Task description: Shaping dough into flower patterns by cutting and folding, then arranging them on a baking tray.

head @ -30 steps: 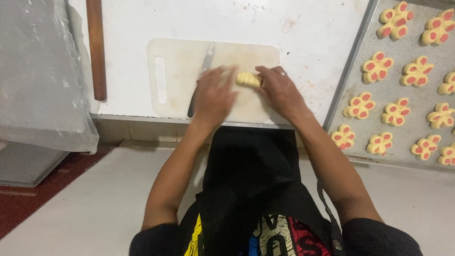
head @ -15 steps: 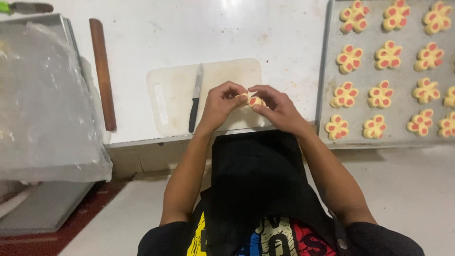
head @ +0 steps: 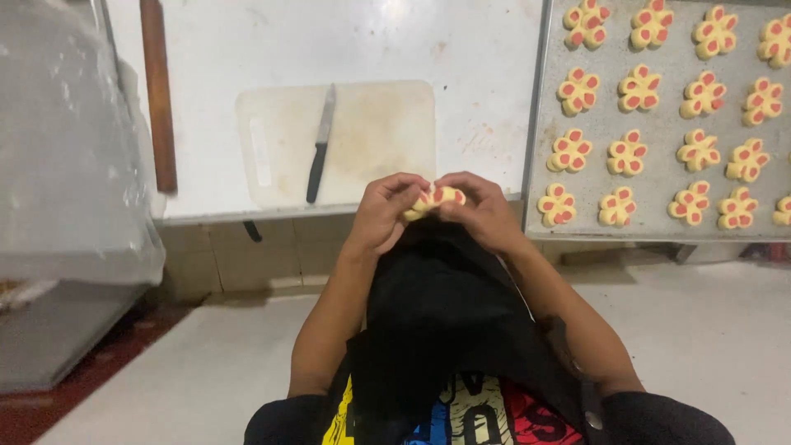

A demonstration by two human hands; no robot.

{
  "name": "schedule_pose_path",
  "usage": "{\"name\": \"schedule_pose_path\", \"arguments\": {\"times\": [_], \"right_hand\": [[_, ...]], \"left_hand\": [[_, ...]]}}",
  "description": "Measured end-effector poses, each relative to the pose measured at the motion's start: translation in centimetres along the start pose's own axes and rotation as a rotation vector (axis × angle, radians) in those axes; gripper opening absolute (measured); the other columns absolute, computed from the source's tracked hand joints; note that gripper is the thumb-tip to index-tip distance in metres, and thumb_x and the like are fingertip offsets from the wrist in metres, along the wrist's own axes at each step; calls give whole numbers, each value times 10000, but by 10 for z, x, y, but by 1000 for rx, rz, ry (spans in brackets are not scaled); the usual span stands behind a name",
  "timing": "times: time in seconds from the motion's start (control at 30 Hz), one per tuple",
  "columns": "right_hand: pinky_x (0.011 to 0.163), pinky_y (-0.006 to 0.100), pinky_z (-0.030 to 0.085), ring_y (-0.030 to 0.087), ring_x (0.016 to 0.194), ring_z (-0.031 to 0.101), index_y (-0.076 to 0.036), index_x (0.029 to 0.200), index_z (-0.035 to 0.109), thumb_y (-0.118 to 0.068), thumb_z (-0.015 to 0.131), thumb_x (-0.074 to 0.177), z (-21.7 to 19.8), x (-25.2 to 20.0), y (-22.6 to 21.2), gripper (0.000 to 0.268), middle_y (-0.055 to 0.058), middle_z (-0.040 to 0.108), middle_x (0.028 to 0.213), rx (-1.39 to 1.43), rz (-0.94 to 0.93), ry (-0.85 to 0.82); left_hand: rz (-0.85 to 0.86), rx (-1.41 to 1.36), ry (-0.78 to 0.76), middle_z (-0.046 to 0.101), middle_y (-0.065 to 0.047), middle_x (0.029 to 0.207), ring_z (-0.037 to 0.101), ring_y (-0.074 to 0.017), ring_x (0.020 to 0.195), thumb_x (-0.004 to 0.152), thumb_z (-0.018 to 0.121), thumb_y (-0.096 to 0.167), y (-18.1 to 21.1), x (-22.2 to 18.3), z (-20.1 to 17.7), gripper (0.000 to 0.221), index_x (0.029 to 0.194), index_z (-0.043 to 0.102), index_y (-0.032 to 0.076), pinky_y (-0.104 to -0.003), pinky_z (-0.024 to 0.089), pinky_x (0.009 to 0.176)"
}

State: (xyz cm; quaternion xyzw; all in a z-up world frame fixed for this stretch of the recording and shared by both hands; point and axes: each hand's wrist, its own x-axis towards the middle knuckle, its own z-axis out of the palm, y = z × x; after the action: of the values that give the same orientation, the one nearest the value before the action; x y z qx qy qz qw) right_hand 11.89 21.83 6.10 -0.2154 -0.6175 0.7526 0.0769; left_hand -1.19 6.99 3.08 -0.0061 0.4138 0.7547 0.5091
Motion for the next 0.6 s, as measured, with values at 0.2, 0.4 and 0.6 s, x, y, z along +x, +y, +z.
{"name": "schedule_pose_path", "arguments": {"times": [0.2, 0.4, 0.6], "right_hand": [[948, 432, 610, 290, 1024, 714, 21, 1611, 298, 107, 655, 821, -23, -46, -21, 871, 186, 637, 1123, 414, 98, -218], [842, 397, 605, 225, 903, 727, -24, 1477, 463, 33, 654, 934, -48, -100, 6, 579, 166, 691, 1082, 358, 134, -203], [769, 336, 588, 195, 843, 702, -43, 1205, 631, -29, 749, 953, -56, -144, 41, 279, 105, 665, 1010, 142, -24, -79]], "left_hand": [[-16, -133, -16, 754, -216, 1156, 779, -274, 987, 1070, 589, 277, -34, -45, 15, 469, 1347, 606, -101, -452, 670, 875], [66, -101, -68, 689, -227, 1237, 746, -309, 1074, 944, 678, -22, -72, -102, 35, 559, 1469, 485, -35, -447, 651, 941], [4, -263, 145, 663, -145, 1099, 740, -337, 1014, 891, 646, -110, -139, -134, 39, 281, 1090, 525, 47, -441, 644, 951]]}}
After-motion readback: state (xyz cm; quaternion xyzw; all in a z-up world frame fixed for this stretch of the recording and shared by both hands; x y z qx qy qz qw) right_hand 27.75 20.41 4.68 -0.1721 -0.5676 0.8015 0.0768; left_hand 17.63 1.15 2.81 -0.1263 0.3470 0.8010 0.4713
